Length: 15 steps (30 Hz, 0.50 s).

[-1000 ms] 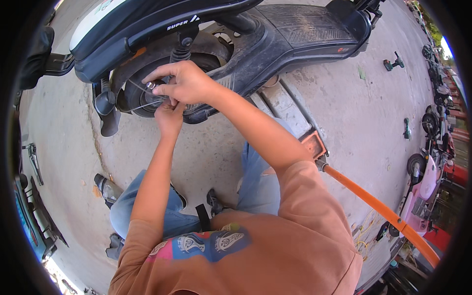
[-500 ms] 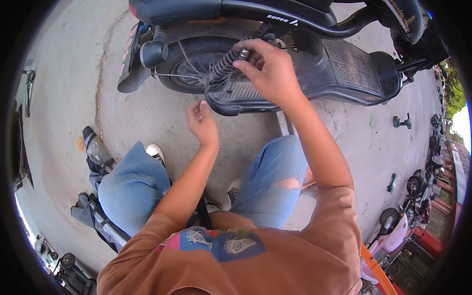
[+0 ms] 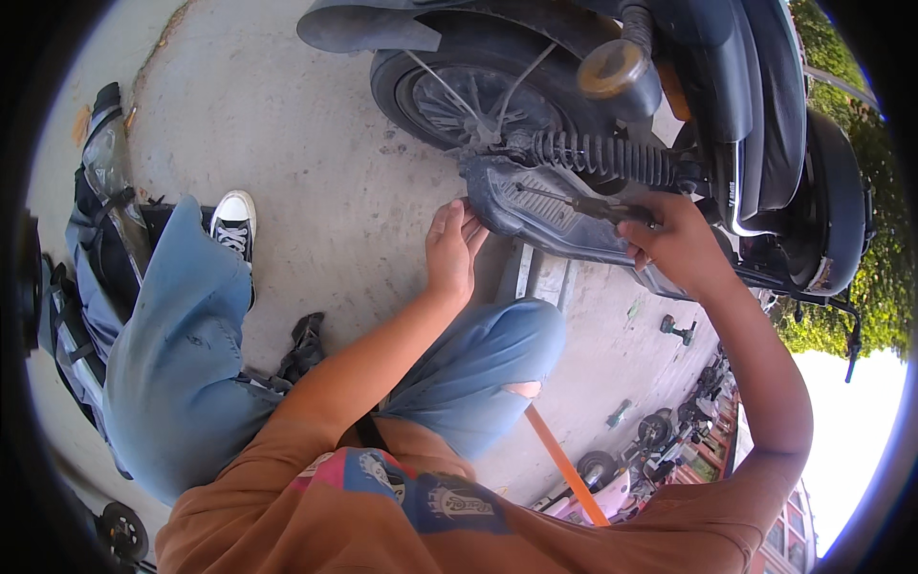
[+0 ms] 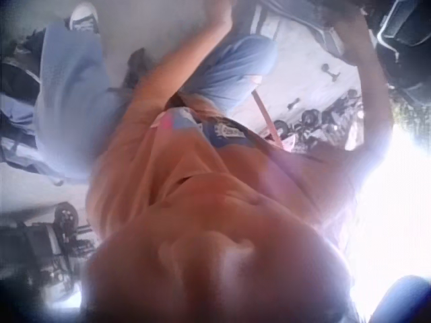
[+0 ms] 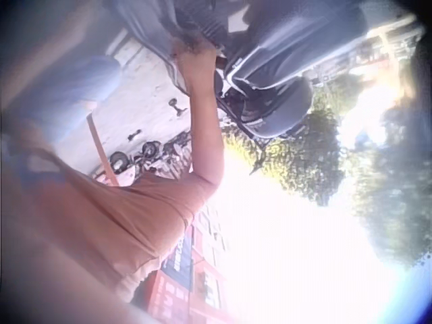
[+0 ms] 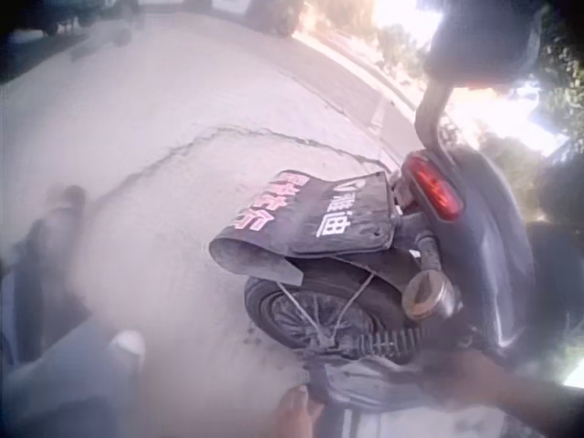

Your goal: The person removes a plastic cover from the rear of a scooter using a screwdriver, then uses a cordless impact driver to remove bolts from the rear mudguard area. The person handles the plastic cover, screwdriver, and impact driver while working on the scooter's rear wheel assembly.

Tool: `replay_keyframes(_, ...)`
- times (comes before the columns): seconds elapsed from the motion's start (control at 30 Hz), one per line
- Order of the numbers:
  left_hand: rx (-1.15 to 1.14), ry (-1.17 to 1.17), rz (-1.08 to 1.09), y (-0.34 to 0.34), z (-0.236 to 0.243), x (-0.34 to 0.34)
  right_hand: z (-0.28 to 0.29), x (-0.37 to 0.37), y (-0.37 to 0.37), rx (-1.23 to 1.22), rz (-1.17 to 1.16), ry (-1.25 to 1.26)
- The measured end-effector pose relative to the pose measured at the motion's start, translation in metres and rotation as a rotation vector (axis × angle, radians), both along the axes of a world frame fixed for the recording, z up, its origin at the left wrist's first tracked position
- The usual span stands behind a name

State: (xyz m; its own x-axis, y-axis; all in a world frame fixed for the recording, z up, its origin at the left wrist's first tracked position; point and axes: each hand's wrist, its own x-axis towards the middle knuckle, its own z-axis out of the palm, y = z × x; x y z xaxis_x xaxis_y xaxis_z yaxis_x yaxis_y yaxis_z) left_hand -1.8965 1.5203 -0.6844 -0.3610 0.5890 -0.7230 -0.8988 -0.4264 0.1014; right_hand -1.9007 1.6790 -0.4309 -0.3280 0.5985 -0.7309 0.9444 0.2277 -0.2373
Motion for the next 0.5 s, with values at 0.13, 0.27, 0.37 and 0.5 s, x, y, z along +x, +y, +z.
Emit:
replay_keyframes(0.13,0.098,-0.272,-0.074,-0.009,-0.013,0.0,-0.01,-0.025,0.005,-0.22,-0.485,-0.07)
replay_keyframes(0.27,0.168,-0.279,-0.171,-0.01,-0.016,0.007,-0.008,-0.021,0.004,-0.225,-0.425,-0.055)
replay_keyframes(0.37,0.163,-0.223,-0.201,-0.009,-0.011,0.004,-0.006,-0.025,0.011,-0.112,0.216,-0.083)
replay_keyframes(0.5,0.09,-0.158,-0.171,-0.004,-0.003,-0.008,-0.002,-0.049,-0.007,0.192,1.194,-0.145)
